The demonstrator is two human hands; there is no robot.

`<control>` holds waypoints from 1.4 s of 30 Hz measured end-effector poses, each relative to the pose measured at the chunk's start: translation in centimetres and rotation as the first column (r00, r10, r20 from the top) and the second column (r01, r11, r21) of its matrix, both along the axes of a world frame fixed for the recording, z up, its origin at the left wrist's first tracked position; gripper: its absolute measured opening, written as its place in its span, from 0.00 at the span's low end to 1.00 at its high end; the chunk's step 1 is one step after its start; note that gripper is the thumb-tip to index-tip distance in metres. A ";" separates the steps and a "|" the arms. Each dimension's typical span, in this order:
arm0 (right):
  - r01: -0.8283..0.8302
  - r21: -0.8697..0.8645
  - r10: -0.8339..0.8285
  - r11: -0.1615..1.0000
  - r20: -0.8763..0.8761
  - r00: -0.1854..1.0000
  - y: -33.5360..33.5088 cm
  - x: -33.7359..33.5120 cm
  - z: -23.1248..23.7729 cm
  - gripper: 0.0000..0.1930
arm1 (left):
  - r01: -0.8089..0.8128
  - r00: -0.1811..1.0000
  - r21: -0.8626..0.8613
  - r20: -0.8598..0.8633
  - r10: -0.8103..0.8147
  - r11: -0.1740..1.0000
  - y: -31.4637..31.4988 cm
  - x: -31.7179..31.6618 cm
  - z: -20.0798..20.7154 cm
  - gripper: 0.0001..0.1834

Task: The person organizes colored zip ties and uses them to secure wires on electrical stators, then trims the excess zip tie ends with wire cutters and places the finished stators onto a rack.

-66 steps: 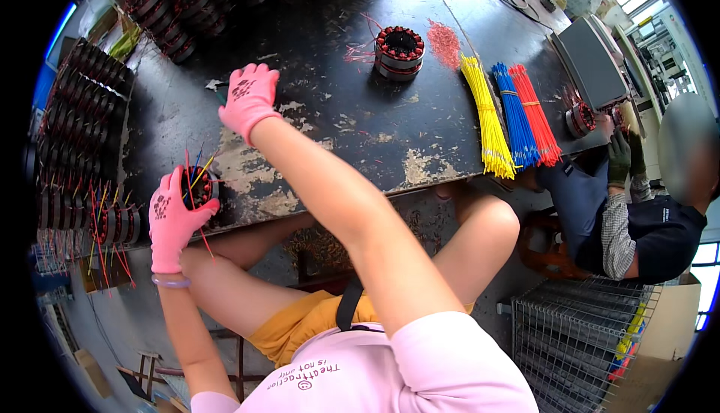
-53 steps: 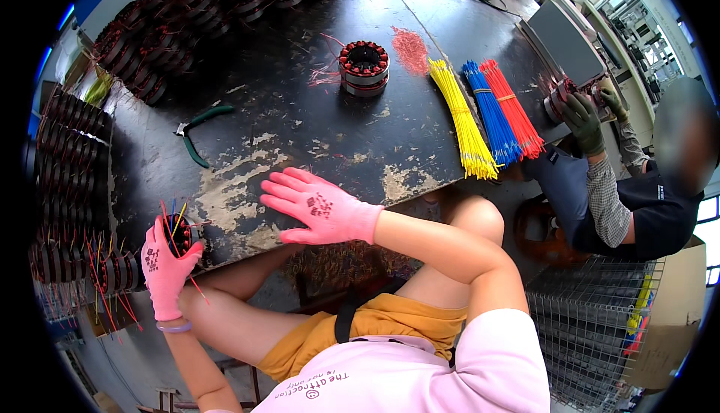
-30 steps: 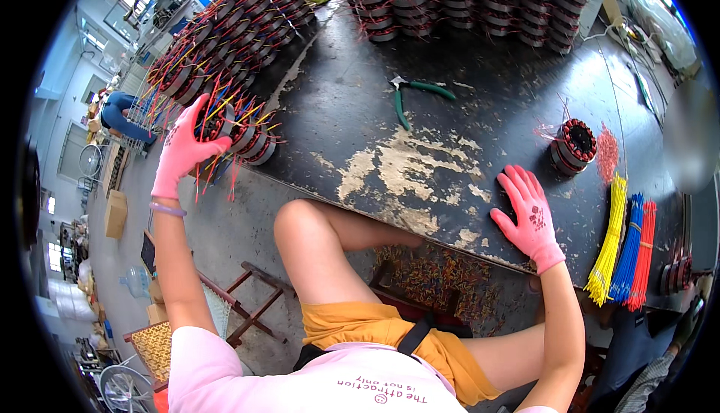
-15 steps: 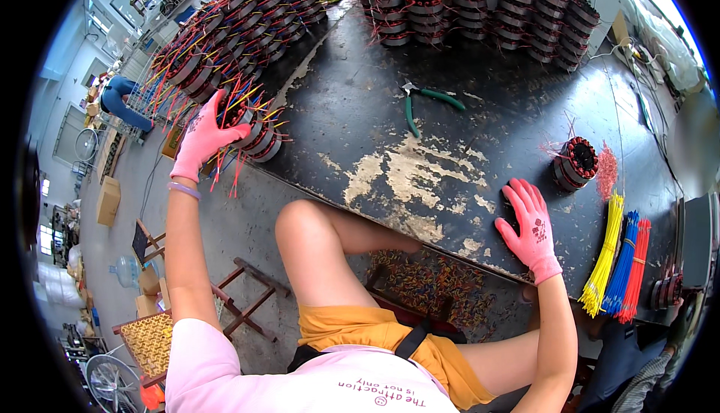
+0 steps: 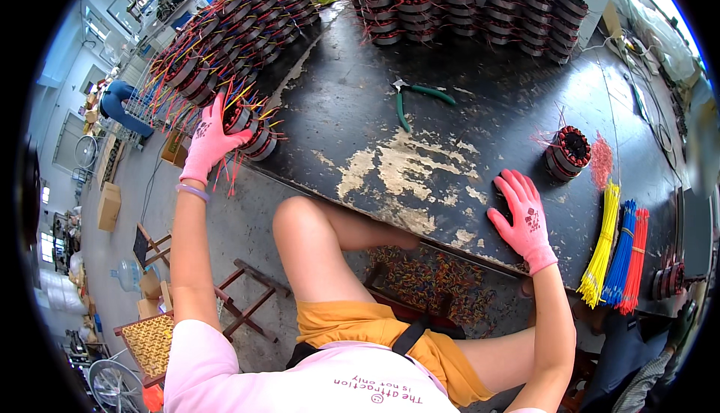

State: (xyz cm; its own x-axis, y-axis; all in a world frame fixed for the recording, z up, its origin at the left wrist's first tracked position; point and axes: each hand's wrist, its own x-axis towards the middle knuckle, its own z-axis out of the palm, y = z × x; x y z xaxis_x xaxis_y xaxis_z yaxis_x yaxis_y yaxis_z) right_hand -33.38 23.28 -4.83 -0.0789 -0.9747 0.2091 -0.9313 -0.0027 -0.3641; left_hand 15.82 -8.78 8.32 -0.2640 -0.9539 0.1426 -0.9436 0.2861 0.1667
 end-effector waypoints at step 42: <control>0.777 -0.277 -0.824 0.565 -0.221 0.521 15.4 -3.4 4.2 0.17 | 0.849 0.416 -0.287 -0.156 -0.896 0.444 21.4 -29.1 -12.3 0.20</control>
